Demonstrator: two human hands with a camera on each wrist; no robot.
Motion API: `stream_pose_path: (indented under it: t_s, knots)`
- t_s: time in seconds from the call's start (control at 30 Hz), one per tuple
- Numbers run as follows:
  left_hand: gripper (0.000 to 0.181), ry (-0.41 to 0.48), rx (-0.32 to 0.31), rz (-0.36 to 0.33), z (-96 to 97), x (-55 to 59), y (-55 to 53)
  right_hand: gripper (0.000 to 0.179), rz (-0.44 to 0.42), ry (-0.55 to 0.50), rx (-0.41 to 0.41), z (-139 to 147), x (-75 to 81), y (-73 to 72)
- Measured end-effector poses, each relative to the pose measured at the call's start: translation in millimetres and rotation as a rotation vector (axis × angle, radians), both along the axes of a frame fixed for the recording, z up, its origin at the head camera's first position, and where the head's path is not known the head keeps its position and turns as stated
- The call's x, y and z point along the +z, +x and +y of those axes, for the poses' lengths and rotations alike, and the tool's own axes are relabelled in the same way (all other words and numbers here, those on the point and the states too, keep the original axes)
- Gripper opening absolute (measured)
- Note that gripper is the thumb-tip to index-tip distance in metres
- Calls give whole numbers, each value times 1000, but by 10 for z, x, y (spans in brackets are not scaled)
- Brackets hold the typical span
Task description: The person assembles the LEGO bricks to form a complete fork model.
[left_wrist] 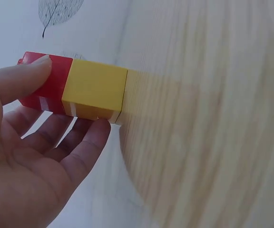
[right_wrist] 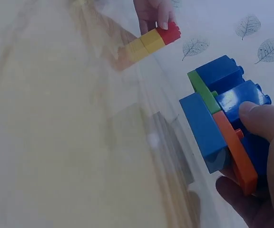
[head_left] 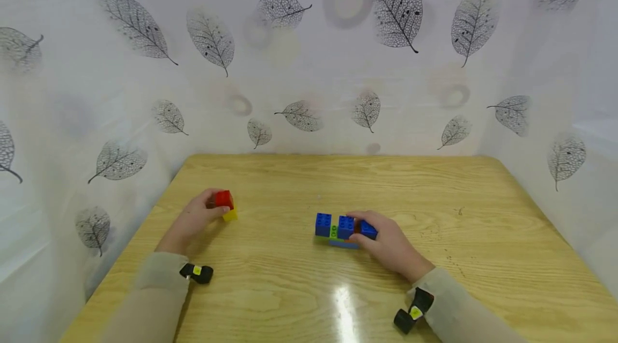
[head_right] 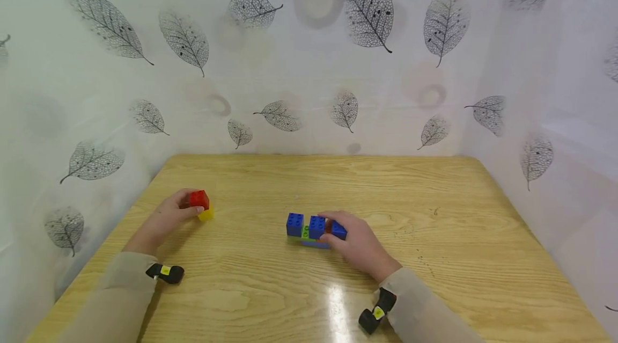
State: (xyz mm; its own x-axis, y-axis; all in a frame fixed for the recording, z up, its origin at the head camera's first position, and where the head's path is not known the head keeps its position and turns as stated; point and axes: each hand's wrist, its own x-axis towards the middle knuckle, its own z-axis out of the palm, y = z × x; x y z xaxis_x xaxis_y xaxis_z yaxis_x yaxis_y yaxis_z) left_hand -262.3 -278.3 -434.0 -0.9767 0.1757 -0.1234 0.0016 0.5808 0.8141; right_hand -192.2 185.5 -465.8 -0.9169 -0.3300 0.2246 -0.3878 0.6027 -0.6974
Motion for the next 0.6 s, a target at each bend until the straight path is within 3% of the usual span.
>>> stream_pose_path:
  t_s: [0.27, 0.6]
  knots:
    - [52, 35, -91, -6, 358, 6, 83, 46, -41, -47, -47, 36, 107, 25]
    - [44, 50, -180, -39, 836, -23, 209, 47, -45, -73, -37, 19, 207, 45]
